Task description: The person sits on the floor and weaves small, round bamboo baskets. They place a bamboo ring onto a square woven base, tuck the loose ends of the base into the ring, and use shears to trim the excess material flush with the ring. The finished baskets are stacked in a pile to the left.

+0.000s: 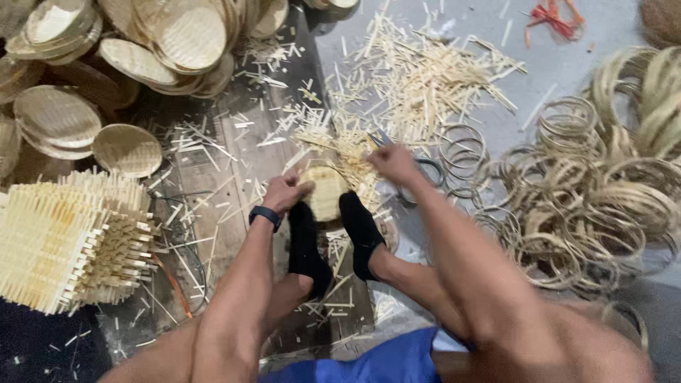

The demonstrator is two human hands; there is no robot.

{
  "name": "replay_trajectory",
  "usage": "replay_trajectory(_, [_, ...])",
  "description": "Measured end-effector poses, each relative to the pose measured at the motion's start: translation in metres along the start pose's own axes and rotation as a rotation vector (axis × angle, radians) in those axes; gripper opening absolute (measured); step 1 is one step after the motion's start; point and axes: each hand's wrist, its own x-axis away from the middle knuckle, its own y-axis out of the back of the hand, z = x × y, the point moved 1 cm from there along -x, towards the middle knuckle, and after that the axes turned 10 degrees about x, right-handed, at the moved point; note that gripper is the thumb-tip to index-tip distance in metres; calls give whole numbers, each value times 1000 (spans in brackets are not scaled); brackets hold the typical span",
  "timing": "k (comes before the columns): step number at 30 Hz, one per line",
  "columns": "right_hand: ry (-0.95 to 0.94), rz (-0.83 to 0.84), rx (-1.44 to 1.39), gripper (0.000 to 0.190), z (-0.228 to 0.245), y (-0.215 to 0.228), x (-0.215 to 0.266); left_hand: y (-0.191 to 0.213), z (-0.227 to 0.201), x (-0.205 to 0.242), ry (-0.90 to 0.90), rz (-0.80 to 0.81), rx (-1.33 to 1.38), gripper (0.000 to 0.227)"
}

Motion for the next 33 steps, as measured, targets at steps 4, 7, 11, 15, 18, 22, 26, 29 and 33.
replay_trajectory(4, [21,-120,653,38,-14,150,53,-21,-71,36,-126,-187,-9,38])
replay_trajectory(7, [47,-124,767,34,-33,183,81,-47,-105,64,-497,-293,-341,27])
replay_trajectory(11, [109,-79,617,32,-105,108,59,-77,-70,99,-667,-170,-785,20])
replay_trajectory(15, [130,-204,485,44,-172,8,26,-83,-38,115,-612,-71,-636,30])
replay_trajectory(18, [145,-328,489,60,-194,-28,8,-70,-50,105,-699,-82,-691,42])
replay_trajectory(22, [169,-261,439,64,-198,-37,-8,-59,-71,69,-674,82,-616,70])
replay_trajectory(26, [-72,-12,388,68,-190,-25,-17,-67,-73,57,-709,35,-562,77])
replay_trajectory(29, [-79,21,170,52,-181,-29,-15,-74,-66,69,-763,-133,-498,70])
replay_trajectory(33, [112,103,20,55,-155,-26,13,-71,-44,52,-682,-217,-587,64])
